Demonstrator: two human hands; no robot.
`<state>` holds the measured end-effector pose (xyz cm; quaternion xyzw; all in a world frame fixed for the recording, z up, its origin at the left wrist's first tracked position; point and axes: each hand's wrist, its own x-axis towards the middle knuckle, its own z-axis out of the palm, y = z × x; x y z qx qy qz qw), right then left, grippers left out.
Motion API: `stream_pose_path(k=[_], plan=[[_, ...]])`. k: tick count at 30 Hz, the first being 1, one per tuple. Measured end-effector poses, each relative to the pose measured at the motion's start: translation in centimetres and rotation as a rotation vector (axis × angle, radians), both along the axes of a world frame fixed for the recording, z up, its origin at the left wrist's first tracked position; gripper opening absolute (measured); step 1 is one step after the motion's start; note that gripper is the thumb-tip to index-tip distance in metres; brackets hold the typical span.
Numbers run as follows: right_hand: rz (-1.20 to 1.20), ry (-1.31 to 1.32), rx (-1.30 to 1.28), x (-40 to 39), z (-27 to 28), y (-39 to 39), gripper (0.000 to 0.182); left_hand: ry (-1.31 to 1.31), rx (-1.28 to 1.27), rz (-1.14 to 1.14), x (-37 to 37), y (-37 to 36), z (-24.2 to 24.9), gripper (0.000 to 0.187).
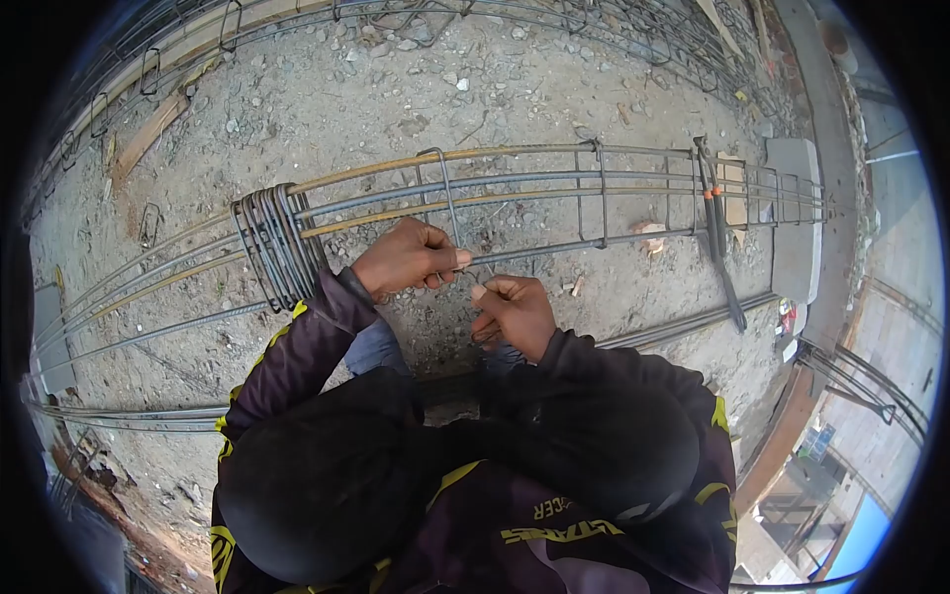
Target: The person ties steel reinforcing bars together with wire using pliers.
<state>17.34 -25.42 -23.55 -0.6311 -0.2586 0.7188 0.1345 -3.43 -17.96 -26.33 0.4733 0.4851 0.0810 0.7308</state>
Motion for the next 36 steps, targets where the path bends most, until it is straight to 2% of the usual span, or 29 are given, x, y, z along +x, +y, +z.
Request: stream_pose_path(k=[3, 5, 8, 10, 12, 13, 14, 15, 16, 17, 18, 19, 20, 21, 24, 27, 28, 31, 32, 35, 36], plan=[[0.007, 0.117, -0.094, -0.2, -0.7, 0.1, 0.029, 0.054, -0.026, 0.013, 0.1, 0.1, 0.6, 0.047], [0.176, 0.236, -0.174, 0.3, 0.4, 0.8, 0.03, 0.091, -0.048, 0.058, 0.4, 0.0, 1.3, 0.047], [0.805, 0.017, 0.448, 2.9, 3.1, 3.5, 0.034, 0.081, -0.072, 0.063, 0.7, -0.1, 1.7, 0.047], [0.848, -0.144, 0.971, 6.8, 5.1, 4.5, 0.038, 0.085, -0.025, 0.07, 1.0, 0.0, 1.7, 0.048], [0.266, -0.148, 0.627, 11.4, 8.8, 7.8, 0.033, 0.096, -0.027, 0.083, 0.7, 0.1, 1.3, 0.048], [0.14, -0.319, 0.821, 14.4, 8.7, 9.8, 0.028, 0.087, -0.033, 0.088, 0.9, 0.2, 1.4, 0.048], [0.078, -0.582, 0.988, 17.8, 7.7, 11.8, 0.032, 0.088, -0.044, 0.093, 1.0, 0.3, 1.6, 0.048], [0.239, -0.988, 1.169, 22.2, 5.8, 13.7, 0.044, 0.101, -0.058, 0.106, 0.9, 0.3, 1.9, 0.048], [0.492, -1.434, 1.068, 24.2, 5.9, 13.9, 0.057, 0.105, 0.0, 0.109, 0.9, 0.0, 1.8, 0.052], [0.541, -1.504, 0.888, 27.7, 4.0, 14.0, 0.06, 0.134, 0.011, 0.13, 1.0, -0.2, 1.7, 0.055], [0.427, -1.3, 0.883, 30.9, 2.0, 13.8, 0.059, 0.163, 0.019, 0.153, 0.9, -0.4, 1.2, 0.057], [0.32, -1.106, 0.856, 32.9, 0.5, 13.5, 0.059, 0.214, 0.078, 0.084, 0.6, -0.6, 0.0, 0.058], [0.292, -1.051, 0.901, 33.1, -0.2, 13.0, 0.06, 0.25, 0.144, 0.004, 0.5, -0.6, -0.9, 0.059], [0.258, -1.011, 0.948, 33.4, -0.3, 12.8, 0.061, 0.241, 0.186, 0.033, 0.6, -0.6, -0.7, 0.059], [0.33, -1.152, 0.859, 34.3, -0.3, 12.0, 0.059, 0.195, 0.307, 0.09, 0.9, -0.8, -0.3, 0.053], [0.62, -1.492, 1.103, 35.4, -1.2, 12.0, 0.051, 0.208, 0.337, 0.046, 0.8, -0.4, 1.2, 0.046], [0.646, -1.53, 1.084, 34.2, 0.0, 12.1, 0.046, 0.222, 0.39, 0.053, 0.8, -0.6, 1.3, 0.044], [0.159, -1.217, 0.775, 29.6, 4.1, 11.0, 0.044, 0.218, 0.516, 0.076, 1.3, -0.8, 1.2, 0.042], [0.076, -1.0, 0.833, 28.3, 5.7, 10.4, 0.042, 0.204, 0.531, 0.094, 1.4, -0.7, 1.1, 0.041], [0.331, -0.858, 0.77, 19.4, 12.8, 7.8, 0.042, 0.215, 0.581, 0.097, 1.2, -1.0, 0.2, 0.042], [0.389, -0.748, 0.623, 17.6, 13.8, 7.1, 0.044, 0.226, 0.605, 0.085, 1.1, -0.9, -0.1, 0.043]])
